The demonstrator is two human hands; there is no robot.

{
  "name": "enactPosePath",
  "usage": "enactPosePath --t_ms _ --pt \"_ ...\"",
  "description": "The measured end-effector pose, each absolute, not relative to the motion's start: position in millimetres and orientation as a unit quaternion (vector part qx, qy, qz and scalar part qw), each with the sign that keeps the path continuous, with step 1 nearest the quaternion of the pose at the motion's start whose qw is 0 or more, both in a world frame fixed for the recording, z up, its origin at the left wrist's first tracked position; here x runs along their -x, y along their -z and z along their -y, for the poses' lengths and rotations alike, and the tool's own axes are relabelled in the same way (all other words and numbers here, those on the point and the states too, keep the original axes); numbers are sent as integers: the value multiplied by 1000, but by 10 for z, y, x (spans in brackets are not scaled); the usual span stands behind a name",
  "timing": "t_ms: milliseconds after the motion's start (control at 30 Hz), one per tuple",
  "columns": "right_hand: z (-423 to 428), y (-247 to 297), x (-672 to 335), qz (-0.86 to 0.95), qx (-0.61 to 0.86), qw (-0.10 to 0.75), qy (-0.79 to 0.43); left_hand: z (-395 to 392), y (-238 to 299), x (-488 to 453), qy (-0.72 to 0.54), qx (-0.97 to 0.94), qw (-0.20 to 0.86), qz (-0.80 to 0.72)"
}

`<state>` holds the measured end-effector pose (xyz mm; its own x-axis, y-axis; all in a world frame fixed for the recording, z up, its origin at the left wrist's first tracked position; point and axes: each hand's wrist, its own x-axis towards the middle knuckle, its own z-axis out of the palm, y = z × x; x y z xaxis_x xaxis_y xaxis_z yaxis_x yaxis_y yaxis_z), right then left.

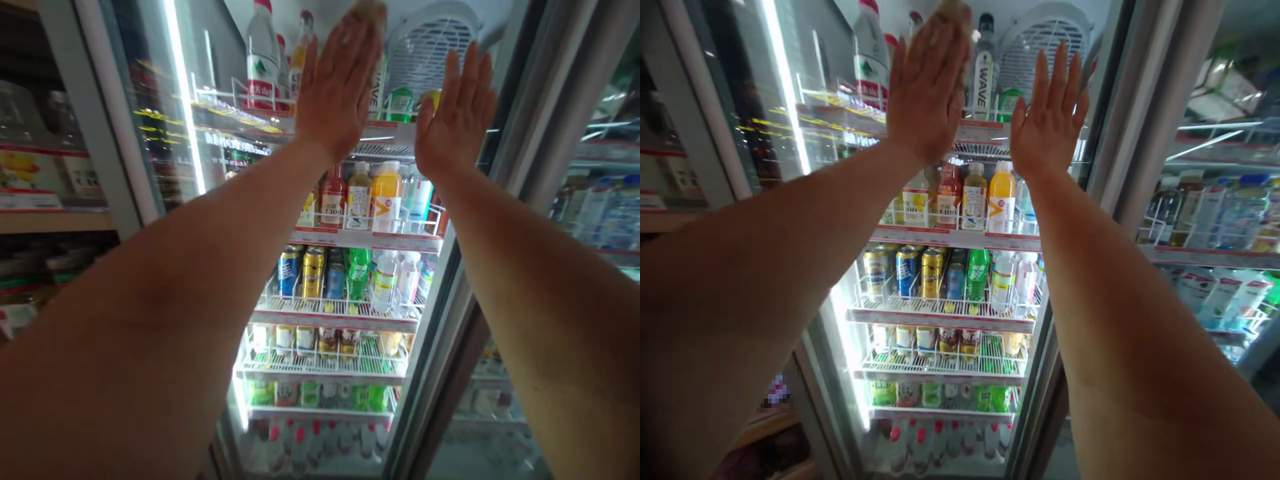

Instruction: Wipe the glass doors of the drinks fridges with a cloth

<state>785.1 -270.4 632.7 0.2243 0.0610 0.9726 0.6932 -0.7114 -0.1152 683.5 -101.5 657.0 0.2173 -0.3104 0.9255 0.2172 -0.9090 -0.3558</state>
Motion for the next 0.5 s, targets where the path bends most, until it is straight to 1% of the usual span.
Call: enactPosePath --t_ms 67,100,133,233,267,300,333,433,467,500 --pt "2699 -6337 -7864 245 747 265 558 1061 -6510 -6878 675 724 132 40" --pt "2698 -6338 -7869 247 748 259 559 1055 -6497 -6881 669 732 127 25" --pt "2700 -6335 -7873 251 742 258 565 1026 -6501 -6868 642 752 146 -21" --pt "2710 -6312 -7880 260 723 267 581 862 -6594 -6772 496 808 254 -190" --pt "2713 -6302 -7881 260 722 272 581 807 -6628 -6741 467 813 278 -210" --pt "2715 -6293 -7882 259 723 277 578 763 -6651 -6718 470 812 280 -203" --pt "2716 -6285 -7882 261 721 282 576 737 -6658 -6707 507 805 260 -166" --pt "2710 -6279 -7885 276 708 288 583 742 -6579 -6716 674 728 121 30" --pt "2706 -6281 -7887 279 705 289 585 753 -6536 -6714 700 704 96 74" --pt "2703 -6284 -7889 278 706 288 584 757 -6499 -6701 704 697 102 85"
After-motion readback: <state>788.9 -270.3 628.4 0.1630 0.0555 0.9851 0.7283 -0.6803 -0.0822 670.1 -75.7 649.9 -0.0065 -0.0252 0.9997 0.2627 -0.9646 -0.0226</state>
